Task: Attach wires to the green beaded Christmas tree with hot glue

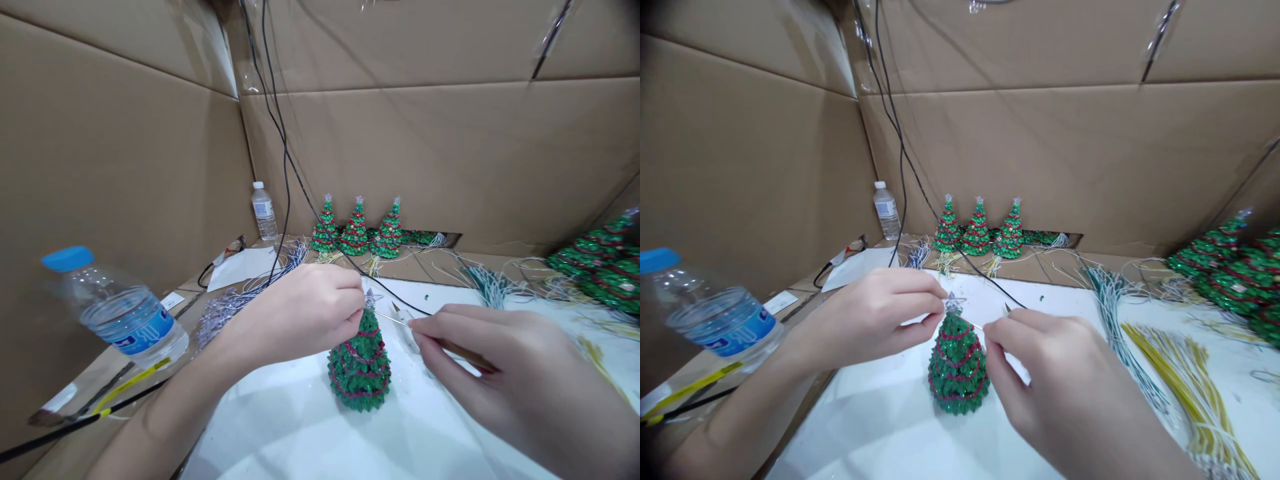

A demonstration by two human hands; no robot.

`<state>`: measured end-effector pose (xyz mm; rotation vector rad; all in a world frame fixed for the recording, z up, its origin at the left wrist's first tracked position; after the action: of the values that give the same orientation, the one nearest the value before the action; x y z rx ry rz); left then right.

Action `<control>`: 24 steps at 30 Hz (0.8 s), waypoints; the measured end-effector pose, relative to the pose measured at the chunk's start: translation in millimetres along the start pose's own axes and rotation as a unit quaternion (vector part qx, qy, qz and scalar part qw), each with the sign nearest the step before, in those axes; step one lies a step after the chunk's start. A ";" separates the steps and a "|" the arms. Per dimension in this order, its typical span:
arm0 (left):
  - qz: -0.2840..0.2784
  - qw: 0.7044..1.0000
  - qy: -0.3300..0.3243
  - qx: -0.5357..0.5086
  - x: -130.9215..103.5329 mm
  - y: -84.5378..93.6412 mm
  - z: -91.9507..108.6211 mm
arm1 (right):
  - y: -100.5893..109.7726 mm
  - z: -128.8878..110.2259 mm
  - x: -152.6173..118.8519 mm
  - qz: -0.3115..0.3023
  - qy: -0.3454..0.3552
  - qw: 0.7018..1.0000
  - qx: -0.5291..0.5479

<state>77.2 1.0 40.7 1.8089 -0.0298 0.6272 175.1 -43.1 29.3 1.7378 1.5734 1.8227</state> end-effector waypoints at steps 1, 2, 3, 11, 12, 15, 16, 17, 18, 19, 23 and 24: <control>-0.002 1.000 0.001 0.001 -0.3 -0.5 -0.3 | -0.9 7.2 2.4 -0.015 -0.025 0.999 0.039; -0.005 1.000 0.002 0.001 -0.4 -0.8 -0.6 | -2.4 14.6 4.3 -0.029 -0.049 0.996 0.074; -0.008 1.000 0.002 0.001 -0.4 -1.3 -0.9 | -5.1 21.7 5.8 -0.047 -0.070 0.991 0.103; -0.011 1.000 0.005 -0.029 2.1 0.1 -3.4 | -51.3 76.8 0.9 -0.197 -0.236 0.890 0.335; -0.011 0.999 0.005 -0.034 1.9 -0.3 -4.0 | -55.8 79.6 0.6 -0.207 -0.244 0.877 0.358; -0.014 0.999 0.007 -0.043 1.1 -1.8 -5.5 | -63.9 84.8 1.9 -0.220 -0.254 0.855 0.394; -0.013 0.999 0.008 -0.044 0.9 -1.9 -6.0 | -65.2 86.0 2.5 -0.221 -0.257 0.852 0.399; -0.012 0.999 0.007 -0.045 0.8 -1.8 -6.1 | -66.2 86.9 2.8 -0.223 -0.260 0.849 0.402; -0.012 0.999 0.006 -0.046 0.8 -1.7 -6.1 | -66.6 87.3 3.0 -0.223 -0.261 0.848 0.403; -0.013 0.999 0.005 -0.046 0.9 -1.6 -6.1 | -66.3 87.1 2.9 -0.224 -0.261 0.848 0.403; -0.013 0.999 0.009 -0.046 1.1 -1.2 -6.6 | -55.3 81.1 0.9 -0.214 -0.249 0.877 0.350; -0.012 0.999 0.011 -0.044 1.1 -1.1 -6.7 | -48.9 77.8 0.9 -0.201 -0.240 0.895 0.319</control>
<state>75.8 7.6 41.5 1.7149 -0.0215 0.6200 212.4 20.9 -25.1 1.7033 2.2060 0.6394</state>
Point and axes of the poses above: each hand's wrist, its own x-axis towards the middle knuckle, its own y-axis out of the back of the hand, z = x × y, the point moved 9 cm from there along x, towards the middle knuckle, and after that the axes turned 4 degrees about x, right-handed, at the moved point
